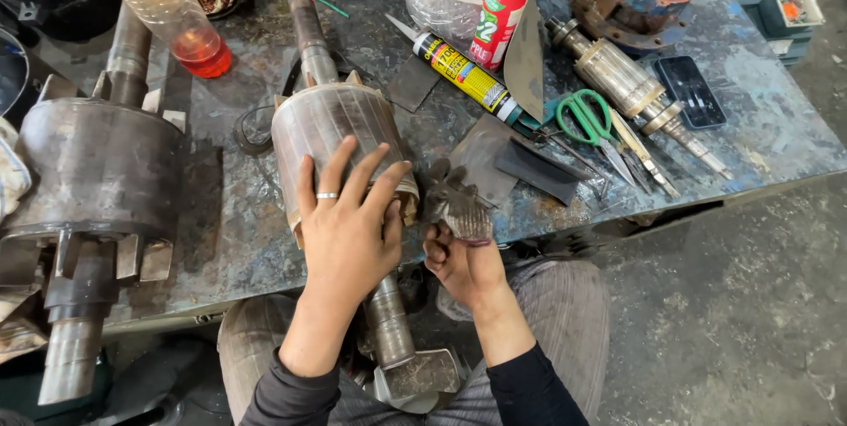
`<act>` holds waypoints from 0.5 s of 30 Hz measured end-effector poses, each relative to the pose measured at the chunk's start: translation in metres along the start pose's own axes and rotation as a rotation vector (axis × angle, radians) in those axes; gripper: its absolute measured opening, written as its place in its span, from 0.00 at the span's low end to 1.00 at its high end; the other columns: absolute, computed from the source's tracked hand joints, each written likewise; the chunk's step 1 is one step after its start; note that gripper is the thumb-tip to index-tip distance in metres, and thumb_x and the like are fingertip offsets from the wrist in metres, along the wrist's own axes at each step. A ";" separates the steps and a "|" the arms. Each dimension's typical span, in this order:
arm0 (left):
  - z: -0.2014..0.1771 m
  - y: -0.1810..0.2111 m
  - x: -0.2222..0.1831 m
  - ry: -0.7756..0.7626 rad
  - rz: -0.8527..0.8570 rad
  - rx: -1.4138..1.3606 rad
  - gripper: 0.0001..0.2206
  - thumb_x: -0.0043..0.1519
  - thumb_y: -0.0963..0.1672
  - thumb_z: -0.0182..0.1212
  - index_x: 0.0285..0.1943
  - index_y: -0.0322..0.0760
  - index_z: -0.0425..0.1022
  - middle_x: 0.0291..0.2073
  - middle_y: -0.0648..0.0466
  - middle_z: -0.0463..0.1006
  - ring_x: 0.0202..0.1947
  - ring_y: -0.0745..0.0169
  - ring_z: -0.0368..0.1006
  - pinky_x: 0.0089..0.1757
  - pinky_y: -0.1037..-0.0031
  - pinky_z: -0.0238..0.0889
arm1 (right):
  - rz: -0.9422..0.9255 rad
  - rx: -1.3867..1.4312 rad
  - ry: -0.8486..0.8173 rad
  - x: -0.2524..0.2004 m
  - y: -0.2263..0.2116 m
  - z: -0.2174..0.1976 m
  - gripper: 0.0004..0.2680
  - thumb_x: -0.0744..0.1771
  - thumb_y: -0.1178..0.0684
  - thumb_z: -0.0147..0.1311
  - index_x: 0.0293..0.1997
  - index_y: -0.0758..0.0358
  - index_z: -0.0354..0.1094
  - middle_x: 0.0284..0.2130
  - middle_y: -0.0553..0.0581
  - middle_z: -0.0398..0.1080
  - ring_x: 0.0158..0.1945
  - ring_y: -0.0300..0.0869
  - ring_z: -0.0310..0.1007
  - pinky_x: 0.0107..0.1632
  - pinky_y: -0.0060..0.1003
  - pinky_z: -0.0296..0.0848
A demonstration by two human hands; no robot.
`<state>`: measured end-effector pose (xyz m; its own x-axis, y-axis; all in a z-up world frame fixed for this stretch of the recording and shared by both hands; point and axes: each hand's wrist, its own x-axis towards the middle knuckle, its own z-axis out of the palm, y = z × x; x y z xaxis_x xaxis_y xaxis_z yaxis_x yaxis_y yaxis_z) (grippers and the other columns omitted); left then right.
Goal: Sanding a motor shaft with sandpaper and cleaning it with a cloth and liquid on a workbench.
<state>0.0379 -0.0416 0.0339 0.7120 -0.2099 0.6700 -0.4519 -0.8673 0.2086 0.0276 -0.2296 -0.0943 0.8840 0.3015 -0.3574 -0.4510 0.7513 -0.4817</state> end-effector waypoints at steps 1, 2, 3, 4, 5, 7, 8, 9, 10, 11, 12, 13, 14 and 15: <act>0.002 0.003 0.001 0.000 0.004 -0.005 0.24 0.55 0.41 0.68 0.63 0.55 0.78 0.62 0.55 0.79 0.73 0.41 0.63 0.69 0.40 0.38 | -0.005 0.001 0.003 0.002 0.004 -0.017 0.12 0.75 0.42 0.37 0.40 0.55 0.54 0.39 0.57 0.61 0.37 0.43 0.56 0.41 0.43 0.58; 0.004 0.006 0.004 -0.052 0.016 0.009 0.25 0.57 0.42 0.68 0.66 0.56 0.76 0.61 0.55 0.79 0.73 0.42 0.63 0.69 0.38 0.37 | 0.001 -0.003 0.098 0.007 0.006 -0.033 0.12 0.72 0.40 0.42 0.36 0.53 0.54 0.38 0.55 0.61 0.35 0.45 0.55 0.38 0.43 0.58; 0.005 0.008 0.006 -0.104 0.028 0.023 0.26 0.58 0.43 0.67 0.69 0.56 0.74 0.60 0.54 0.80 0.72 0.42 0.63 0.69 0.36 0.36 | 0.006 -0.007 0.193 0.013 0.008 -0.048 0.13 0.69 0.37 0.47 0.33 0.51 0.54 0.36 0.53 0.60 0.34 0.46 0.55 0.36 0.44 0.57; 0.007 0.011 0.009 -0.100 0.026 0.025 0.26 0.58 0.43 0.67 0.69 0.56 0.74 0.60 0.54 0.80 0.72 0.42 0.63 0.69 0.36 0.36 | 0.006 -0.010 0.189 0.000 0.003 -0.035 0.13 0.69 0.37 0.47 0.33 0.51 0.54 0.36 0.53 0.60 0.34 0.46 0.55 0.36 0.44 0.57; 0.008 0.015 0.011 -0.141 0.037 0.012 0.28 0.56 0.44 0.68 0.70 0.55 0.73 0.60 0.53 0.80 0.73 0.41 0.63 0.69 0.34 0.35 | -0.260 -0.101 0.338 -0.012 -0.001 -0.022 0.04 0.67 0.52 0.48 0.35 0.57 0.59 0.33 0.58 0.62 0.31 0.48 0.58 0.33 0.44 0.60; 0.005 0.019 0.016 -0.186 0.048 -0.003 0.30 0.55 0.46 0.69 0.70 0.54 0.72 0.60 0.52 0.80 0.73 0.39 0.62 0.68 0.31 0.33 | -0.529 -0.191 0.488 -0.037 -0.016 -0.008 0.04 0.65 0.66 0.50 0.38 0.62 0.64 0.30 0.62 0.65 0.27 0.50 0.62 0.30 0.44 0.63; 0.000 0.019 0.019 -0.188 0.058 -0.209 0.28 0.55 0.46 0.71 0.69 0.55 0.74 0.60 0.55 0.80 0.72 0.42 0.63 0.69 0.32 0.31 | -0.649 -0.367 0.549 -0.049 -0.026 -0.007 0.00 0.68 0.60 0.50 0.40 0.64 0.66 0.27 0.64 0.67 0.23 0.49 0.65 0.27 0.41 0.67; -0.005 0.019 0.023 -0.190 0.068 -0.414 0.27 0.56 0.47 0.72 0.68 0.55 0.75 0.61 0.58 0.80 0.72 0.45 0.64 0.69 0.33 0.29 | -0.768 -0.545 0.607 -0.060 -0.037 -0.006 0.05 0.71 0.55 0.51 0.43 0.65 0.67 0.24 0.66 0.69 0.18 0.48 0.69 0.23 0.38 0.70; -0.012 0.008 0.030 -0.191 0.069 -0.412 0.27 0.56 0.47 0.72 0.68 0.55 0.75 0.61 0.58 0.80 0.72 0.45 0.64 0.69 0.33 0.29 | -0.767 -0.542 0.607 -0.072 -0.049 0.001 0.05 0.71 0.55 0.51 0.43 0.65 0.67 0.24 0.66 0.69 0.18 0.48 0.69 0.23 0.38 0.70; -0.020 -0.003 0.037 -0.075 0.054 -0.548 0.23 0.57 0.42 0.71 0.64 0.45 0.78 0.58 0.50 0.81 0.68 0.40 0.68 0.69 0.38 0.41 | -0.836 -0.773 0.659 -0.083 -0.062 0.008 0.03 0.69 0.57 0.57 0.44 0.64 0.70 0.27 0.64 0.71 0.23 0.47 0.70 0.27 0.37 0.71; -0.027 -0.014 0.045 0.046 0.043 -0.682 0.20 0.57 0.36 0.71 0.61 0.36 0.80 0.55 0.43 0.82 0.65 0.34 0.73 0.69 0.44 0.54 | -0.904 -1.006 0.706 -0.093 -0.076 0.015 0.05 0.67 0.59 0.63 0.45 0.63 0.72 0.30 0.63 0.72 0.28 0.46 0.71 0.31 0.37 0.71; -0.021 -0.026 0.041 0.047 0.047 -0.680 0.20 0.57 0.36 0.71 0.61 0.36 0.80 0.55 0.43 0.82 0.65 0.34 0.73 0.69 0.44 0.54 | -0.907 -1.003 0.704 -0.098 -0.080 -0.003 0.05 0.67 0.59 0.63 0.45 0.63 0.72 0.30 0.63 0.72 0.28 0.46 0.71 0.31 0.37 0.71; -0.016 -0.039 0.037 -0.033 -0.055 -0.575 0.20 0.65 0.44 0.62 0.67 0.36 0.74 0.65 0.42 0.73 0.71 0.33 0.61 0.69 0.41 0.52 | -0.952 -1.128 0.720 -0.101 -0.084 -0.020 0.04 0.67 0.59 0.61 0.41 0.61 0.68 0.30 0.55 0.67 0.31 0.40 0.65 0.36 0.34 0.65; -0.011 -0.053 0.033 -0.112 -0.155 -0.468 0.24 0.73 0.51 0.53 0.74 0.36 0.68 0.75 0.41 0.65 0.78 0.31 0.50 0.68 0.38 0.49 | -0.997 -1.254 0.735 -0.104 -0.087 -0.037 0.05 0.67 0.59 0.59 0.38 0.59 0.65 0.29 0.48 0.62 0.34 0.35 0.58 0.40 0.31 0.59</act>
<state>0.0791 0.0022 0.0524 0.8313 -0.1640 0.5311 -0.5109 -0.6018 0.6139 -0.0300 -0.3484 -0.0447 0.7825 -0.5173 0.3464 0.0509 -0.5014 -0.8637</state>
